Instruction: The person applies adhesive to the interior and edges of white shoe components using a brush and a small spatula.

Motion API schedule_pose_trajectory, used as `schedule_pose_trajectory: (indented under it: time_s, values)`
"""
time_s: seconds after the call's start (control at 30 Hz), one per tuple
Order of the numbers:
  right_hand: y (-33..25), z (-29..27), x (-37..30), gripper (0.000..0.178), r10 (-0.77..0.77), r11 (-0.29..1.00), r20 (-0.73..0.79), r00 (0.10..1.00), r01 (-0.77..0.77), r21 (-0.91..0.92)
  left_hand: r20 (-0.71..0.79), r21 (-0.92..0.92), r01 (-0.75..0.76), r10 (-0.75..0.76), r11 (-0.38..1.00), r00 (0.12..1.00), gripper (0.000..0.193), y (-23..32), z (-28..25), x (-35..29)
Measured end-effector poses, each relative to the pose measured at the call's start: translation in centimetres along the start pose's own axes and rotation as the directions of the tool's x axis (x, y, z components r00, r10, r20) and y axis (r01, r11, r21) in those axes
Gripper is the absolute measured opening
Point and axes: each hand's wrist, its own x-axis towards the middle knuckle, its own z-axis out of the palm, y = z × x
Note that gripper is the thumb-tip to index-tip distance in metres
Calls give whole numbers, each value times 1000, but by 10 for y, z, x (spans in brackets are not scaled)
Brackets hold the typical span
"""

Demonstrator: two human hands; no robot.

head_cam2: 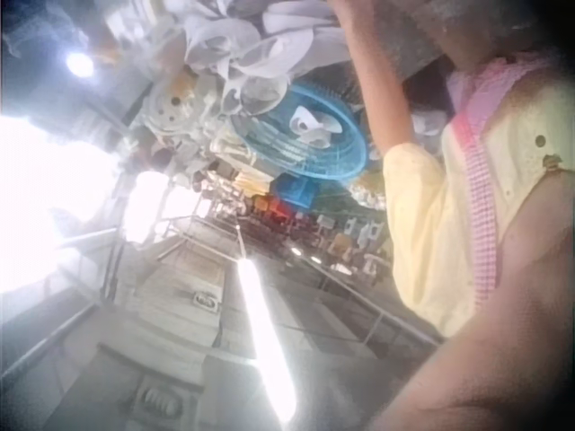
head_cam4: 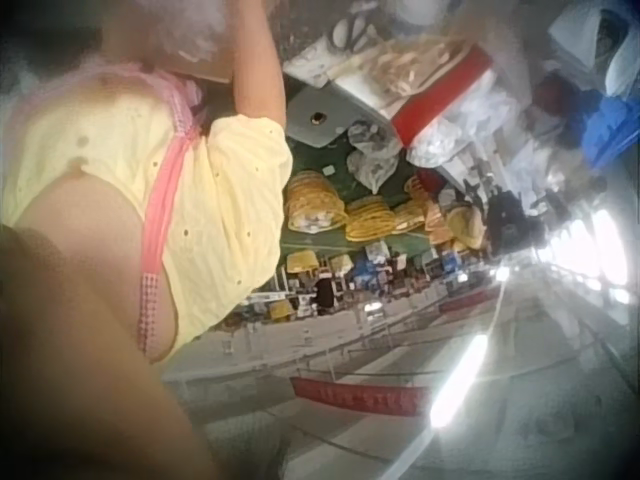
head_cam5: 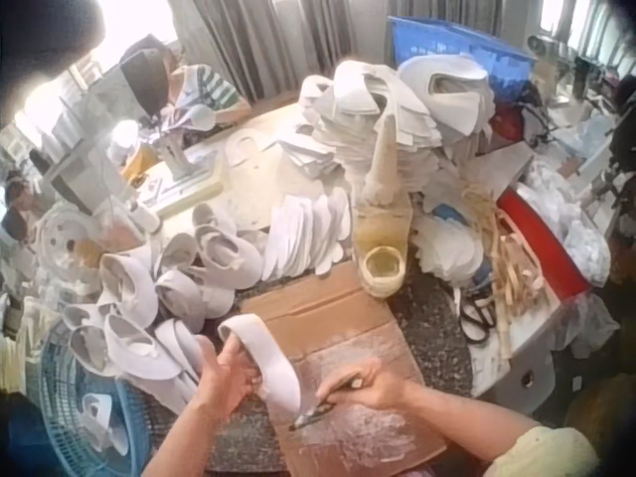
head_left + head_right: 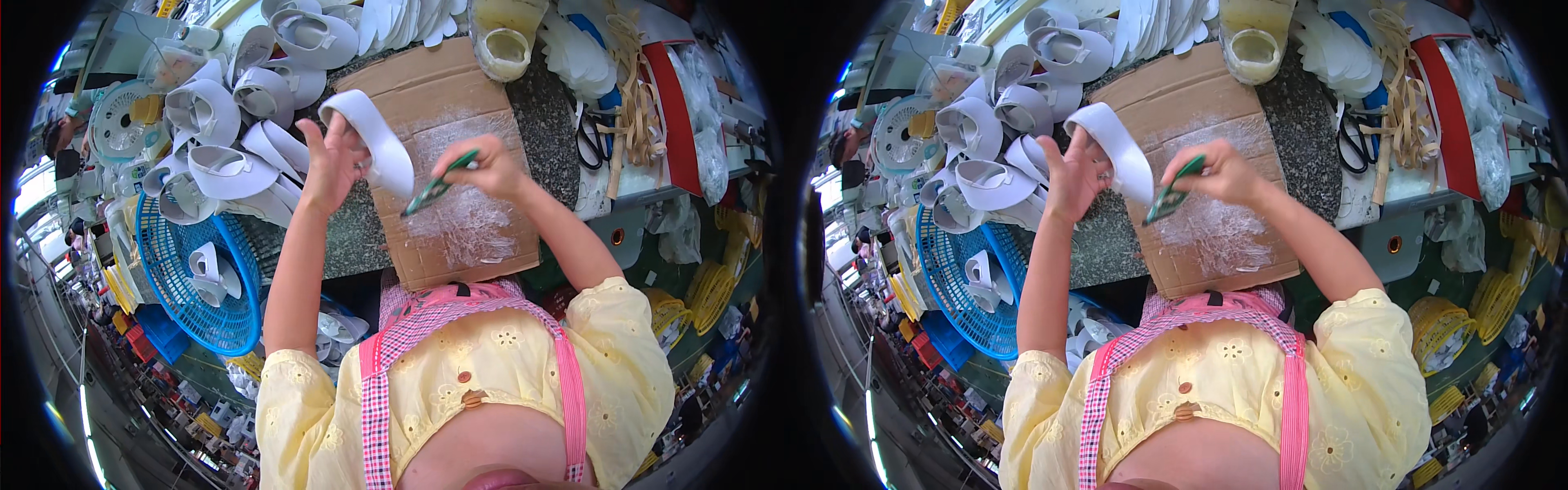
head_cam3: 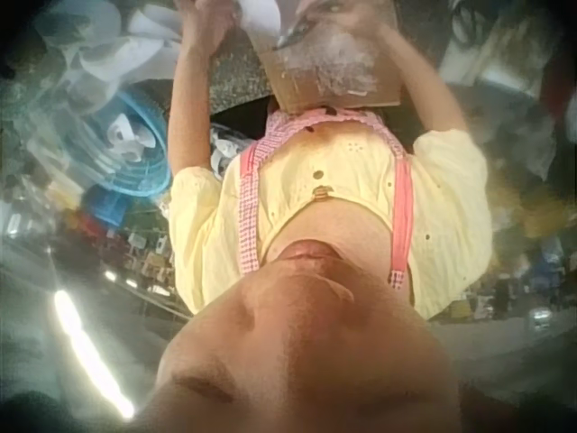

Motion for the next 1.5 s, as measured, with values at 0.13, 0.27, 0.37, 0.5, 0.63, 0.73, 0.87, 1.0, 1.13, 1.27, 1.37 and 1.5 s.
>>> schedule_pose_trajectory:
  time_s: [0.13, 0.27, 0.37, 0.5, 0.63, 0.73, 0.87, 1.0, 1.13, 1.27, 1.37, 1.5]
  values:
    - [-28, -44, 6, 7, -67, 944, -613, 788, -149, -294, -194, 709, -134, 374, 692, 907, 64, -36, -40, 34]
    - [-10, -113, 14, 9, -475, 638, -537, 698, -148, -756, -312, 833, -2, 474, 553, 824, 37, -28, -20, 41]
    - [-14, -126, 12, 9, -484, 549, -380, 788, -64, -833, -240, 828, -240, 708, 506, 664, 16, -27, -16, 10]
    - [-34, -126, -5, 10, -520, 587, -467, 715, -98, -804, 188, 967, -249, 787, -45, 588, 36, -75, -23, -35]
    - [-33, -116, -19, 12, -435, 735, -587, 683, -108, -670, 208, 975, -191, 753, -112, 624, 39, -97, -46, -31]
    - [-31, -104, -20, 13, -396, 818, -691, 605, -109, -564, 293, 952, -243, 778, -186, 555, 31, -83, -53, -28]
    - [-29, -96, -20, 13, -378, 902, -789, 484, 0, -432, 39, 968, -242, 920, 61, 389, 18, -40, -38, -30]
    - [-27, -74, -13, 12, -257, 966, -808, 531, 150, -209, -540, 737, -277, 783, 617, 309, 12, -21, -39, -16]
    - [-13, -37, 14, 12, -146, 989, -742, 655, 96, -110, -535, 677, -318, 740, 664, 408, 14, -55, -47, 4]
    - [13, -12, 37, 11, -141, 970, -564, 813, -1, -244, -427, 734, -292, 751, 614, 504, 16, -70, -25, 9]
    - [27, -9, 51, 10, -365, 876, -457, 811, 133, -463, -218, 908, -235, 872, 345, 437, 24, -62, -20, 2]
    - [41, -10, 61, 17, -470, 577, -271, 840, 60, -815, -189, 903, -281, 887, 325, 421, 25, -60, -15, 8]
